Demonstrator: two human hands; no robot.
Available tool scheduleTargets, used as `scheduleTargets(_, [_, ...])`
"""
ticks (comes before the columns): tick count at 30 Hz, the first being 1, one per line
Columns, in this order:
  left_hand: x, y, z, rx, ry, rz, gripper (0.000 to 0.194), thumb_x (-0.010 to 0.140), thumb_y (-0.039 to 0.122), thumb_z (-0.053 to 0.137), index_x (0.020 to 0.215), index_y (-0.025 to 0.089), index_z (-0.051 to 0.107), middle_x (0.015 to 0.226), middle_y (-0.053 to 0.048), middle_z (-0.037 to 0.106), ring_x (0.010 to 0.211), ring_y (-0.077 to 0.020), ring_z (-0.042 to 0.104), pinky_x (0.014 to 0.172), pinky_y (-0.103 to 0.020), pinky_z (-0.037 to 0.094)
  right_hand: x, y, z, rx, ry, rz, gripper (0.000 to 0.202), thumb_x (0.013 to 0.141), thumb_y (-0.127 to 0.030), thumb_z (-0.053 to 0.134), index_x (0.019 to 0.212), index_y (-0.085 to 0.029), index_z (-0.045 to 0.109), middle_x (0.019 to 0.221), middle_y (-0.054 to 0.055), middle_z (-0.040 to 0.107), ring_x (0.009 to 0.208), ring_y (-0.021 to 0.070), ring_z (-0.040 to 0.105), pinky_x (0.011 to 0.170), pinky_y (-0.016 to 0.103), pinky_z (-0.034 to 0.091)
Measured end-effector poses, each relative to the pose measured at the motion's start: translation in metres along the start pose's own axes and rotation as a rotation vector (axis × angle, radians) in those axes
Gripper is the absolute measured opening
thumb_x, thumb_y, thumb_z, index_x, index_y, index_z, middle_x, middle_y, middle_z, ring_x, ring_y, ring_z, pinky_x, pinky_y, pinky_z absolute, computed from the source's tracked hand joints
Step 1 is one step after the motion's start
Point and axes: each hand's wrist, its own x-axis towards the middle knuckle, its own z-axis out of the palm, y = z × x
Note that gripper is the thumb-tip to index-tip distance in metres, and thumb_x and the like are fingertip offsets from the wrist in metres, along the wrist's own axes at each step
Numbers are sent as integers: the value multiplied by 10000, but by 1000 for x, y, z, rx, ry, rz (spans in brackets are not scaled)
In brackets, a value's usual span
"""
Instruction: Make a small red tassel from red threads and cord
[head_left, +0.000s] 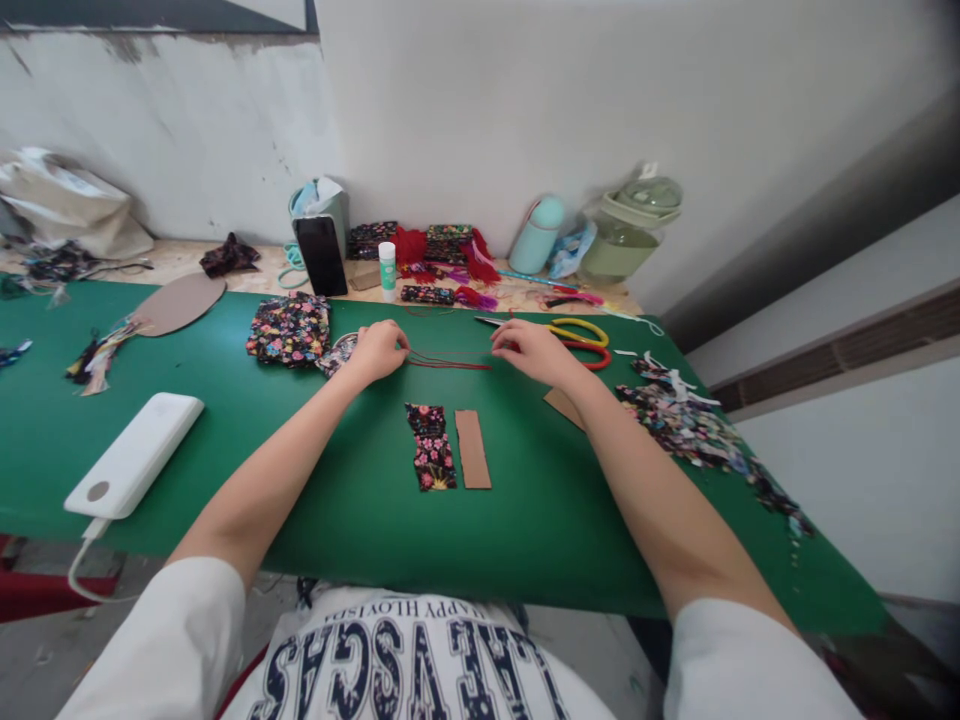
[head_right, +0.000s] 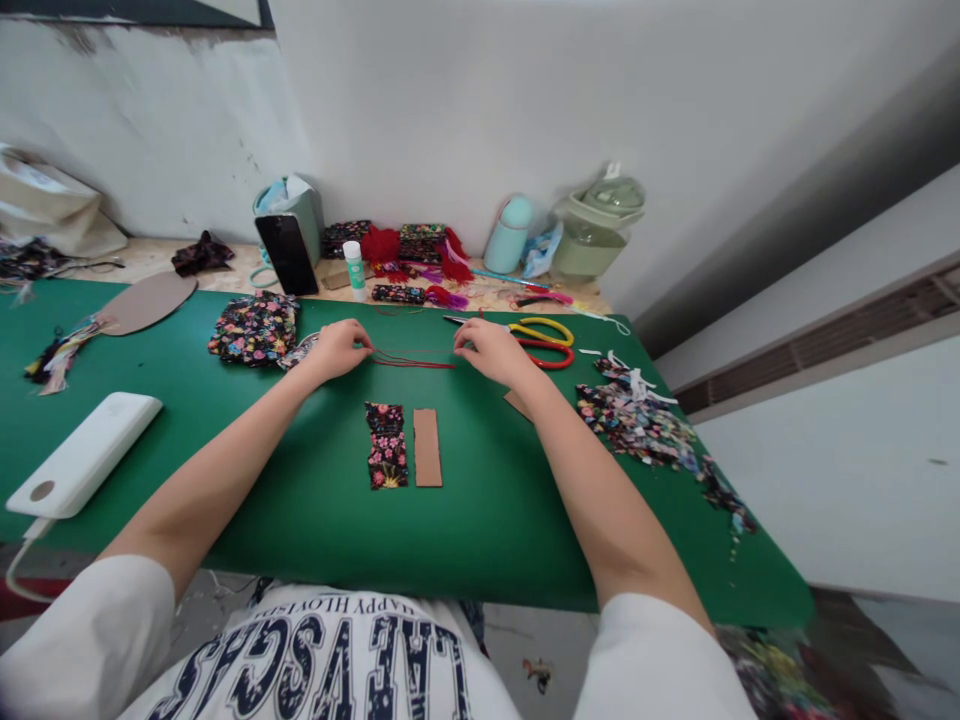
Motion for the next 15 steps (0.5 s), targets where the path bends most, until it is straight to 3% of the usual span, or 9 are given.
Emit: scheduleTargets(15, [0, 0, 0, 29, -19, -6, 183, 807, 214, 551, 851, 209, 729, 1096, -66, 657, 1073, -265, 569, 949, -414, 408, 0, 2, 4, -42, -34, -50, 149, 811, -198, 551, 757, -189, 689, 993, 102, 661, 921, 247, 628, 880, 413, 492])
